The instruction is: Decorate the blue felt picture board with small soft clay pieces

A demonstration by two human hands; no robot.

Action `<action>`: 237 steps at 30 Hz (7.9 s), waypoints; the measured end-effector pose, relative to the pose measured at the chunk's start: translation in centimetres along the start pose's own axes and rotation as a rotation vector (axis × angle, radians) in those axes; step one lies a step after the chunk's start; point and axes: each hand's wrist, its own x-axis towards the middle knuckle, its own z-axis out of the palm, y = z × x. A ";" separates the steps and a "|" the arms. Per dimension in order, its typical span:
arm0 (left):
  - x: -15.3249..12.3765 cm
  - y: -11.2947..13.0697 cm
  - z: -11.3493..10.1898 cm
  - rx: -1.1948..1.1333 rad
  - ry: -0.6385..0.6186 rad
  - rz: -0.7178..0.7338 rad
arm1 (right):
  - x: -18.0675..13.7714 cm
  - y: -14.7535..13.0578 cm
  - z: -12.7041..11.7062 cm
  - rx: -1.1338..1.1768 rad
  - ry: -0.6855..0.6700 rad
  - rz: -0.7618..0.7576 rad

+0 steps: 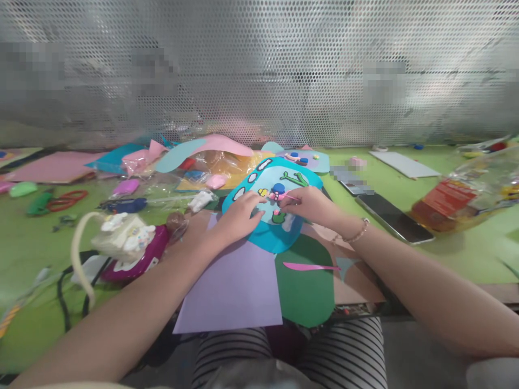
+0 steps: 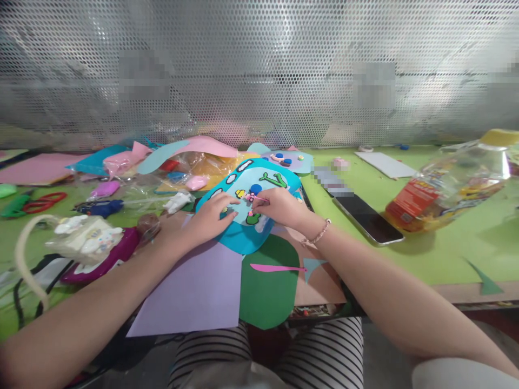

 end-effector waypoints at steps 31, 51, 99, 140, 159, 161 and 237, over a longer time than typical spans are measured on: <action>0.0 -0.1 0.1 0.037 -0.074 0.073 | 0.1 1.0 0.5 -0.284 0.046 -0.066; 0.1 -2.2 0.8 0.203 0.115 0.001 | 0.0 0.9 0.4 -0.363 0.076 -0.167; -0.5 1.1 0.0 0.114 -0.255 0.176 | 0.3 1.8 1.9 -0.403 -0.086 -0.284; -0.6 1.3 0.0 0.138 -0.252 0.209 | 0.1 1.3 1.8 -0.433 -0.138 -0.242; -0.5 1.0 0.2 0.108 -0.273 0.233 | 0.0 1.6 1.5 -0.477 -0.073 -0.324; -0.5 1.0 0.1 0.110 -0.271 0.235 | 0.1 1.7 1.4 -0.484 -0.083 -0.331; -0.6 1.0 0.3 0.122 -0.290 0.276 | 0.1 1.4 1.2 -0.565 -0.175 -0.218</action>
